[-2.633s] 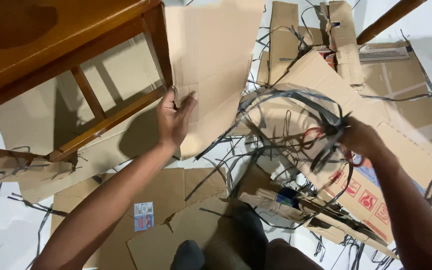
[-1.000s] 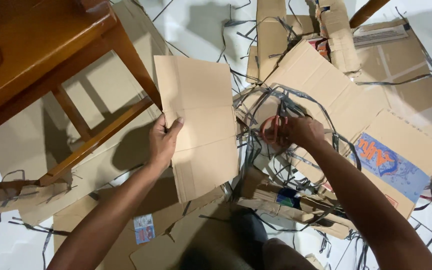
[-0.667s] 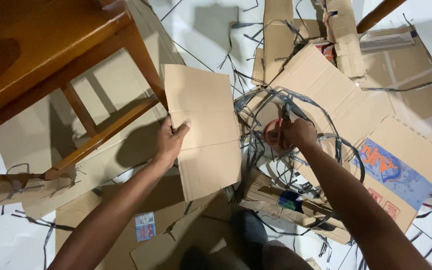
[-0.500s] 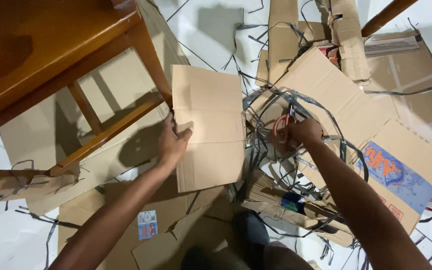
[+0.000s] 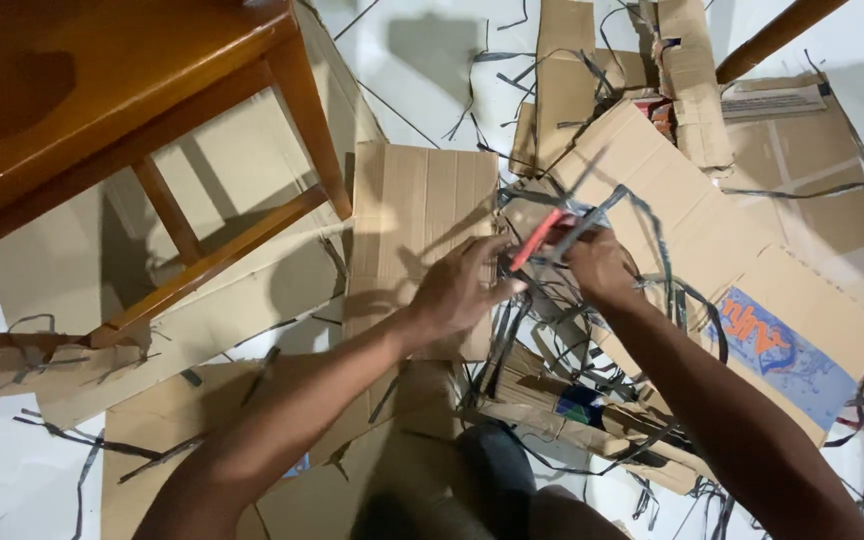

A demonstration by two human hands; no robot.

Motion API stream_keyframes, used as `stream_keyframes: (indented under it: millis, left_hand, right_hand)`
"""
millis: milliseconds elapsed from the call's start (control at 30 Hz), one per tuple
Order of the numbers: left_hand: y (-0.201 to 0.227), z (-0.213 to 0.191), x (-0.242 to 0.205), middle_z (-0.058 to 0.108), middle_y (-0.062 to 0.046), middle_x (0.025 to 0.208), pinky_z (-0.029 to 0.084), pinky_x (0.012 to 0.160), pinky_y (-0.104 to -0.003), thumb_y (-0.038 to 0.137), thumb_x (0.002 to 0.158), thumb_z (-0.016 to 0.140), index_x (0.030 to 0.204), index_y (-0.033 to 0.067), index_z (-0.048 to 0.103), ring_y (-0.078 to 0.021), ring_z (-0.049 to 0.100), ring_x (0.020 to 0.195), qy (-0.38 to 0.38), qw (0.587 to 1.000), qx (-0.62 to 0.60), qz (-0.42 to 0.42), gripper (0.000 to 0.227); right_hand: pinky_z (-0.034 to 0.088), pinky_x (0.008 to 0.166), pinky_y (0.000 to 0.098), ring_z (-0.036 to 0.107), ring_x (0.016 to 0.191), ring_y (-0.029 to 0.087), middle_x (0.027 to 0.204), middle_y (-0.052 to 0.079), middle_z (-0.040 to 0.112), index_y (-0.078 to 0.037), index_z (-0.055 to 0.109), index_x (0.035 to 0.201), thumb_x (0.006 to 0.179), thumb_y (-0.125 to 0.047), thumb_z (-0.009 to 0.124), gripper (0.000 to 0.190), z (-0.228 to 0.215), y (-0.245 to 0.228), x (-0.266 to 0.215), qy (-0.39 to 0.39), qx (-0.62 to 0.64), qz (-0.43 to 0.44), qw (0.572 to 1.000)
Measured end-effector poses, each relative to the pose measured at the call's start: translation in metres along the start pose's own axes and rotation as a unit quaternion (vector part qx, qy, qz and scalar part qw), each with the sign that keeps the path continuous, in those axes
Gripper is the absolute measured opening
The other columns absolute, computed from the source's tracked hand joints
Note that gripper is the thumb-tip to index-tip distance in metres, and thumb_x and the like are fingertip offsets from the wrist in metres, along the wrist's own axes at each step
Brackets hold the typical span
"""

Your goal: Wrapping furniture legs with cardboard and securing them with plastic ties

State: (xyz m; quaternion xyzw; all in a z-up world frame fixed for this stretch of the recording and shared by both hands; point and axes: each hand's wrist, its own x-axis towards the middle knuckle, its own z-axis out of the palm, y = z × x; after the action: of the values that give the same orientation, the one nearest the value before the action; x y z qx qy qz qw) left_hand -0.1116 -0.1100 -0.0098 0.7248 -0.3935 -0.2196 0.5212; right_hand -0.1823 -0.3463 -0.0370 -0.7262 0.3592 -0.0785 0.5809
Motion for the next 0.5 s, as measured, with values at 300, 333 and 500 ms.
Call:
stream_keyframes:
  millis: [300, 333, 500]
  left_hand:
    - [0.021, 0.003, 0.013, 0.071, -0.022, 0.108, 0.055, 0.087, -0.055, 0.052, 0.103, 0.046, 0.133, 0.0204, 0.06, -0.0446, 0.07, 0.103, 0.027, 0.983, -0.063, -0.17, 0.045]
    - [0.019, 0.005, 0.012, 0.065, -0.025, 0.122, 0.056, 0.092, -0.054, 0.04, 0.106, 0.044, 0.145, 0.0147, 0.049, -0.0404, 0.067, 0.108, 0.056, 0.965, -0.213, -0.14, 0.047]
    - [-0.007, 0.012, 0.006, 0.061, -0.008, 0.087, 0.042, 0.063, -0.02, 0.029, 0.114, 0.036, 0.156, 0.0029, 0.038, -0.0112, 0.056, 0.074, 0.14, 0.897, -0.42, -0.011, 0.05]
  right_hand:
    - [0.055, 0.075, 0.0372, 0.072, 0.078, 0.023, 0.082, 0.012, 0.071, -0.003, 0.075, 0.1, 0.085, -0.02, 0.075, 0.023, 0.03, -0.056, -0.038, -0.072, -0.01, 0.007, 0.997]
    - [0.054, 0.078, 0.0404, 0.069, 0.086, 0.027, 0.083, 0.018, 0.068, 0.004, 0.071, 0.101, 0.088, -0.015, 0.071, 0.023, 0.028, -0.059, -0.048, -0.099, -0.041, -0.065, 0.992]
    - [0.056, 0.076, 0.0574, 0.072, 0.09, 0.046, 0.095, 0.023, 0.075, -0.007, 0.067, 0.112, 0.091, -0.034, 0.062, 0.035, 0.026, -0.046, -0.065, -0.166, -0.275, -0.153, 0.935]
